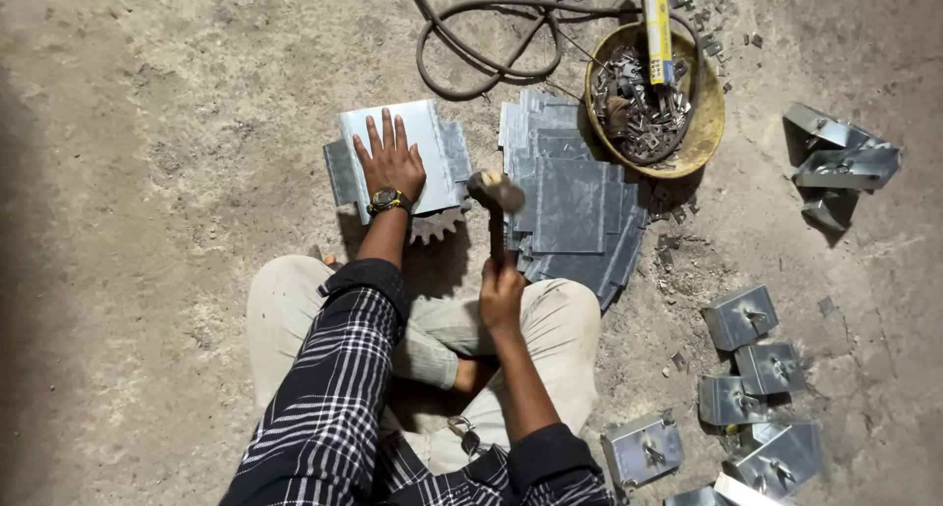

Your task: The person sits cross-legged on the floor and uses a hammer to strike a rectangular metal sheet placed on a gear-shaped anvil. They repeatedly hit the metal sheet to shape it, occasionally adjusting its position on the anvil.

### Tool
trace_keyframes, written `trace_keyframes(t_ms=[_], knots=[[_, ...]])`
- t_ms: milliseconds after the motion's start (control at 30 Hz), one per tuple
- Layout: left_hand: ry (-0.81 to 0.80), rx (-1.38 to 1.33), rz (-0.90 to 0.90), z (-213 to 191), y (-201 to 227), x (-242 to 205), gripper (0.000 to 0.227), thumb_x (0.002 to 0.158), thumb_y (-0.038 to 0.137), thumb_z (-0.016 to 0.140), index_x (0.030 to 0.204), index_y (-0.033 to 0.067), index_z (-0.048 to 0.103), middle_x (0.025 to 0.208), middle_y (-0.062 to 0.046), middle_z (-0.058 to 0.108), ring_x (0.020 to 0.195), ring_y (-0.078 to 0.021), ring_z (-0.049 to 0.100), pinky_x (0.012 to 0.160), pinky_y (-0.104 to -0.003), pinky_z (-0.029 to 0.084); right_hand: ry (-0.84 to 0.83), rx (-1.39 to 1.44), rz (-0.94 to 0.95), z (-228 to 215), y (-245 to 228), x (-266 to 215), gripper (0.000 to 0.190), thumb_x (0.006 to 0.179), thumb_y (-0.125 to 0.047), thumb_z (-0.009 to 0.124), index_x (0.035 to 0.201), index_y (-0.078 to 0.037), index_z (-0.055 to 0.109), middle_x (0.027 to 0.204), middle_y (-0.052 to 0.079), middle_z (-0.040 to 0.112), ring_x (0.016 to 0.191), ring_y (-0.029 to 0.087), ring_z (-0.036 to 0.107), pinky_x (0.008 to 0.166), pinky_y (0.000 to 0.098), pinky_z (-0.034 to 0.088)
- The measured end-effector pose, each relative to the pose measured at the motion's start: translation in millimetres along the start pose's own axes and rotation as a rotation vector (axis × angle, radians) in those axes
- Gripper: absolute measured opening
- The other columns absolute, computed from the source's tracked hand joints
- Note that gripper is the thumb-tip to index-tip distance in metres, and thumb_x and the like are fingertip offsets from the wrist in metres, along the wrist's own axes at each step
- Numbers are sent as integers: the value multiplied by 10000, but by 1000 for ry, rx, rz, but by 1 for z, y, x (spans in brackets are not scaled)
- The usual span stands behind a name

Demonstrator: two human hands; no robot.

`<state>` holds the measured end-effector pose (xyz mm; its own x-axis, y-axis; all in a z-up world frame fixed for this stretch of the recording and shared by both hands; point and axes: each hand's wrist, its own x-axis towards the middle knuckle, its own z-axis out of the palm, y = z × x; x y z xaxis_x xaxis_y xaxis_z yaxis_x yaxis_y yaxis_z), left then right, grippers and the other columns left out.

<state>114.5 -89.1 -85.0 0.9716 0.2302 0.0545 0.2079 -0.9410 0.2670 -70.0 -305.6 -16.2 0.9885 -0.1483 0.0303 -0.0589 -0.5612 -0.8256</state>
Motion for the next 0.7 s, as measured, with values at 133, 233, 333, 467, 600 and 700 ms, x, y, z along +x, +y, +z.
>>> trace_keyframes(t_ms=[133,233,333,467,600,700], knots=[[14,-8,8,-3,1,-2,648,1033,398,392,1619,130,320,1721,-79,151,1573,-334,114,1239,-603,45,-52,-177,-126,17,24,5,294,947,-227,604,1053,45,634,796,233,658,742,416,630,658,486,488],[36,-26,43,-6,-1,-6,660,1030,410,401,1616,116,323,1719,-85,163,1578,-339,115,1240,-602,44,-75,-121,62,14,29,13,314,1019,-304,605,913,-14,660,702,168,640,646,340,612,609,447,467],[43,-50,80,-4,-1,-37,672,1023,422,415,1612,110,329,1717,-85,171,1583,-345,110,1237,-605,44,-42,52,18,-16,11,13,300,1026,-278,593,873,-24,643,647,95,597,601,244,567,567,392,446],[-22,-53,109,0,-3,-88,675,1015,443,427,1606,128,341,1718,-81,172,1587,-338,106,1245,-608,43,26,371,-92,-52,-56,19,235,999,-210,597,856,-24,602,652,23,520,585,114,464,512,301,353],[-8,-32,161,-2,-11,-112,662,1012,439,414,1602,144,351,1730,-67,164,1588,-325,97,1248,-591,35,61,755,-447,-72,-109,40,207,1085,-165,504,915,-46,493,749,14,491,593,66,405,539,233,318],[15,-28,167,-1,-10,-113,664,1007,433,402,1606,151,350,1729,-56,152,1586,-310,87,1245,-581,24,119,855,-574,-51,-100,62,219,1128,-210,487,972,-57,471,777,1,474,624,83,401,554,254,326]])
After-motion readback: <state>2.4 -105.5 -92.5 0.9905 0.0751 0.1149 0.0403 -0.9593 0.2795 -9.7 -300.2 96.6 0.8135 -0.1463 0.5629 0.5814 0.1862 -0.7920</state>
